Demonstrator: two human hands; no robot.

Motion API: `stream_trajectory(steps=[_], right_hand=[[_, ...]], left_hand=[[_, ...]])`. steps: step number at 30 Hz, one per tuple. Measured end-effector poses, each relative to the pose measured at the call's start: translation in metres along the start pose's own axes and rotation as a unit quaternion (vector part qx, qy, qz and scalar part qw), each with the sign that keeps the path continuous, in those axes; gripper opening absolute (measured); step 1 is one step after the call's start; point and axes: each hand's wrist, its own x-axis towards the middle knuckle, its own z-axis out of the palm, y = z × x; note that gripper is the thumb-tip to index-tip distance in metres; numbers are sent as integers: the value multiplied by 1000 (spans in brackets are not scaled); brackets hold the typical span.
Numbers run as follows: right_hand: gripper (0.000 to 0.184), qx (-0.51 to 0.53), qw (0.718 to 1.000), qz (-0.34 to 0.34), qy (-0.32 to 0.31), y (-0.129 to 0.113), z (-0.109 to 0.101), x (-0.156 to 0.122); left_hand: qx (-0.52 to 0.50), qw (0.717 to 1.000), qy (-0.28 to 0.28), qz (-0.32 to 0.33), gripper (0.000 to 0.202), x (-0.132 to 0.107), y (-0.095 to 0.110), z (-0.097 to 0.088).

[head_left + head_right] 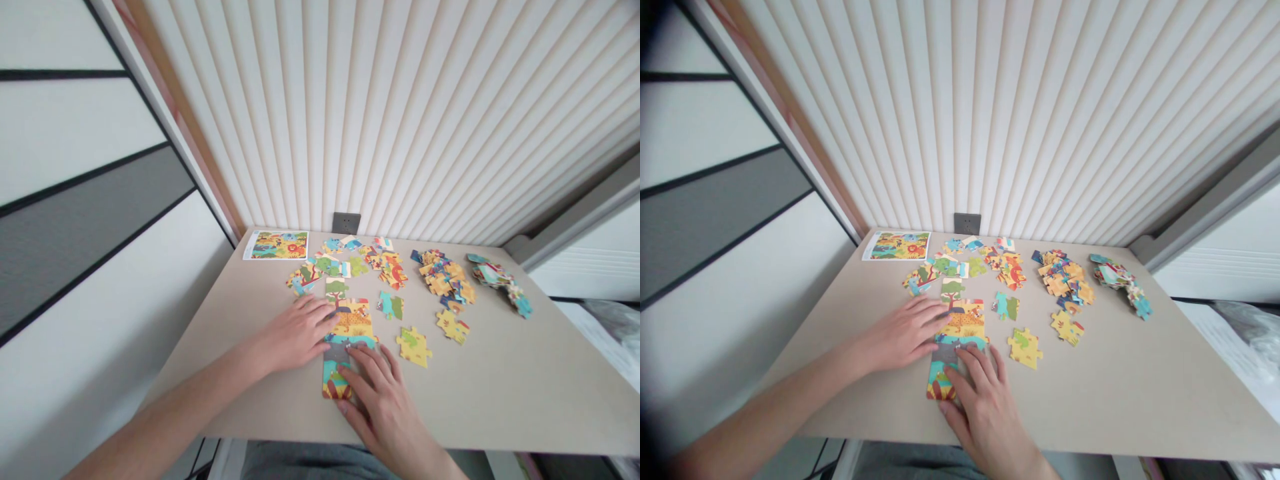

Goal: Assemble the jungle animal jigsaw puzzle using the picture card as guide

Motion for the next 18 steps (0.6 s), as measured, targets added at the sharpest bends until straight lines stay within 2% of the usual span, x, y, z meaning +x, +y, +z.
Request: stream_trajectory(steps=[4, 8, 10, 13, 18], right_hand=[[41, -21, 999, 15, 41, 21, -3, -10], [41, -53, 995, 31, 75, 41, -3, -17], [42, -66, 994, 26, 80, 46, -1, -17], [42, -76, 993, 19, 89, 47, 2, -17], [41, -83, 992, 24, 94, 50, 6, -15]], left_hand=[[8, 999, 1, -53, 44, -26, 37, -2], [-9, 992, 49, -119, 48, -48, 58, 18], [-14, 986, 79, -148, 55, -51, 63, 33], [-11, 983, 99, -156, 57, -48, 65, 51], [-6, 983, 97, -157, 55, -41, 64, 57]])
